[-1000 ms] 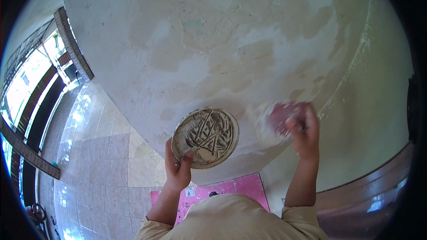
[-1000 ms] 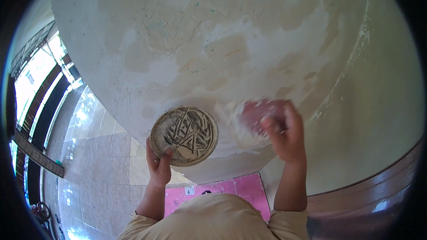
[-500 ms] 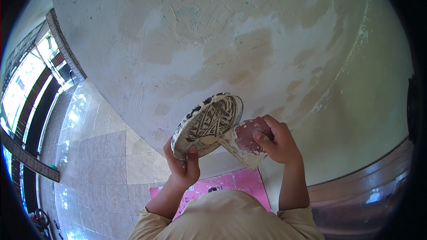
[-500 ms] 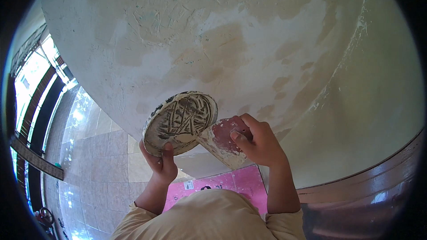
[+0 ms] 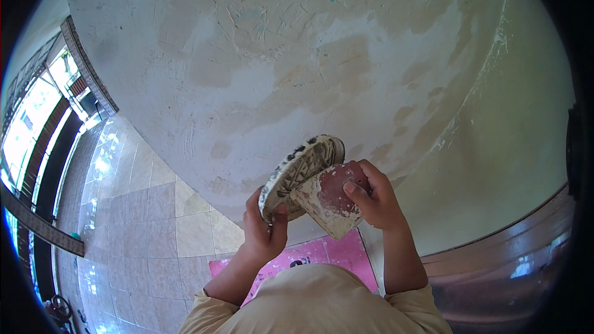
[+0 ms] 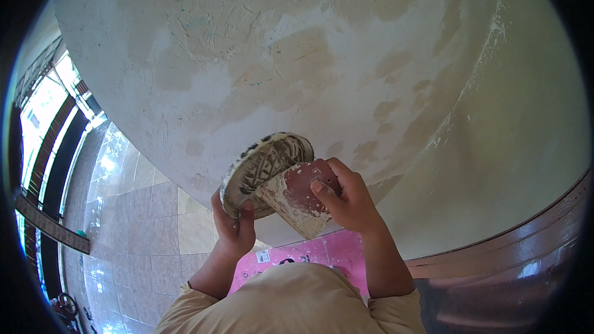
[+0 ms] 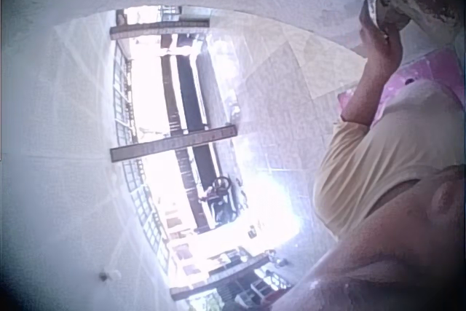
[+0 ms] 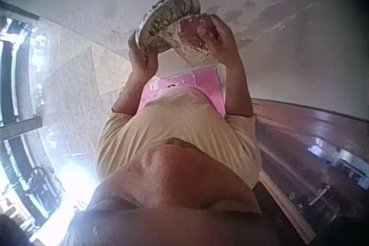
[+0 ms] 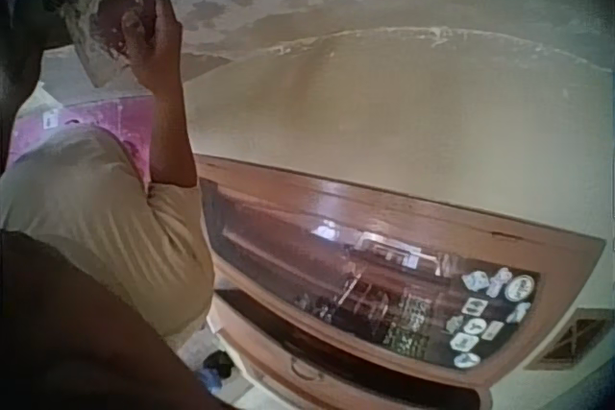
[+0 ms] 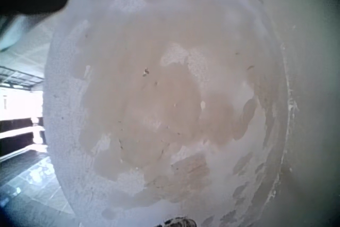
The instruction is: The person patches and smooths a wall with putty using a hand spatula.
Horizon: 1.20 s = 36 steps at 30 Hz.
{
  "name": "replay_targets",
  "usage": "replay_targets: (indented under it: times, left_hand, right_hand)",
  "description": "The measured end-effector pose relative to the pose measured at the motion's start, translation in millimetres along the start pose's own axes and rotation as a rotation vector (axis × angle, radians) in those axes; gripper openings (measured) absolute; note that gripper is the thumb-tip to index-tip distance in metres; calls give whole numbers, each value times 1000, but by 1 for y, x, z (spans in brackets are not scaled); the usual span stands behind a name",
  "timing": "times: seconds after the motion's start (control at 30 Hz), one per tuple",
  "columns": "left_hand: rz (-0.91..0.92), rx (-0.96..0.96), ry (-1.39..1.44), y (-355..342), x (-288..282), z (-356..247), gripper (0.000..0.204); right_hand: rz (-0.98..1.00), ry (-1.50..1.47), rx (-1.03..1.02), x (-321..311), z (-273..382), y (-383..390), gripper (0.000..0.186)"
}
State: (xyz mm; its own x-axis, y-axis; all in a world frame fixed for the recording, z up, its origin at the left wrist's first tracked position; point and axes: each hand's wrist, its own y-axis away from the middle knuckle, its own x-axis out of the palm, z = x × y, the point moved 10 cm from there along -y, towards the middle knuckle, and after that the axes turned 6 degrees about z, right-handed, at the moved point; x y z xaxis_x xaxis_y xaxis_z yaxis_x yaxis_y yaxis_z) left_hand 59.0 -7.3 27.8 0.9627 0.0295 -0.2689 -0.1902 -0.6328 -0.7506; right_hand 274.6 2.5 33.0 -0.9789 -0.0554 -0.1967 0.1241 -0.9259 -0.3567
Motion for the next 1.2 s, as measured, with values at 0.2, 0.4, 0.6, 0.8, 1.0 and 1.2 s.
replay_targets:
  times: [0.2,0.4,0.6,0.8,1.0,1.2]
  left_hand:
    - [-25,-220,232,-3,-9,15,44]
    - [-131,-279,337,9,-27,28,46]
    - [-106,-303,340,22,-28,31,45]
    - [-150,-332,370,25,-37,36,44]
    - [-150,-353,333,27,-45,41,43]
    - [-133,-361,352,29,-48,49,43]
  right_hand:
    - [-31,-215,-72,-12,24,-1,25]
    - [-429,-116,-421,-63,77,0,24]
    - [-550,846,-874,-30,151,2,27]
    - [-618,1228,-853,2,150,-30,29]
    - [-579,1172,-799,26,96,-38,29]
    - [-582,1054,-978,15,129,-26,32]
